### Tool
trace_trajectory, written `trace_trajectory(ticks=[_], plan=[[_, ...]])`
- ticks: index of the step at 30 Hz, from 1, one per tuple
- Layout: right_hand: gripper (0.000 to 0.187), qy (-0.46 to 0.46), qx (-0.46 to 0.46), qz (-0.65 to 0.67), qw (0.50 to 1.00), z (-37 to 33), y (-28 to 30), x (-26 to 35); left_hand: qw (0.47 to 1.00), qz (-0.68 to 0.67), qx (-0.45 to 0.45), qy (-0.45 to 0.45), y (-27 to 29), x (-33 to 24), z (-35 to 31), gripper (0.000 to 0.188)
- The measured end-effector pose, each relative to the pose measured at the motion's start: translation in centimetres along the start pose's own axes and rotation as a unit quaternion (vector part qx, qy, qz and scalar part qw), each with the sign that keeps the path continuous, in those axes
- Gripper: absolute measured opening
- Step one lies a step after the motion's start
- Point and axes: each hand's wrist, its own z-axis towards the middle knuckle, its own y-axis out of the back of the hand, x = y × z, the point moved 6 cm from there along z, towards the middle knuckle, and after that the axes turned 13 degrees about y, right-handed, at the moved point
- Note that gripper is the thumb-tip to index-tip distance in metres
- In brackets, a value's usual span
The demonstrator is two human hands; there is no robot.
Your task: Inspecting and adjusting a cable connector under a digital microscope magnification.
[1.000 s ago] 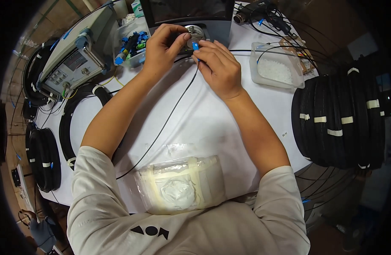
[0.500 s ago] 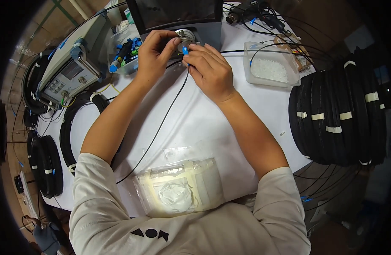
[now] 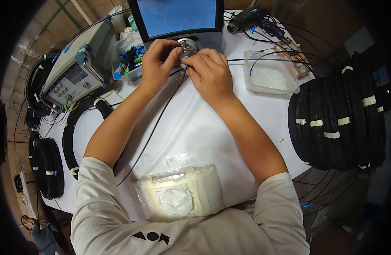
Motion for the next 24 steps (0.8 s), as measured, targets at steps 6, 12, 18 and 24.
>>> trace_trajectory(ticks=[6, 12, 18, 24], plan=[[0.045, -0.027, -0.053, 0.007, 0.998, -2.0, 0.3, -1.1, 1.000, 0.004, 0.010, 0.020, -0.1, 0.0, 0.1, 0.017], [0.051, -0.106, -0.044, 0.046, 0.992, -3.2, -0.8, -2.6, 1.000, 0.004, 0.010, 0.009, 0.1, 0.0, 0.3, 0.014], [0.029, -0.161, -0.045, 0.127, 0.978, -3.8, -2.0, -3.5, 1.000, 0.005, 0.011, 0.015, 0.2, -0.4, 0.3, 0.015], [0.020, -0.222, -0.048, 0.170, 0.959, -5.1, -3.4, -5.1, 1.000, 0.019, 0.014, 0.011, -0.1, -0.3, 0.3, 0.017]])
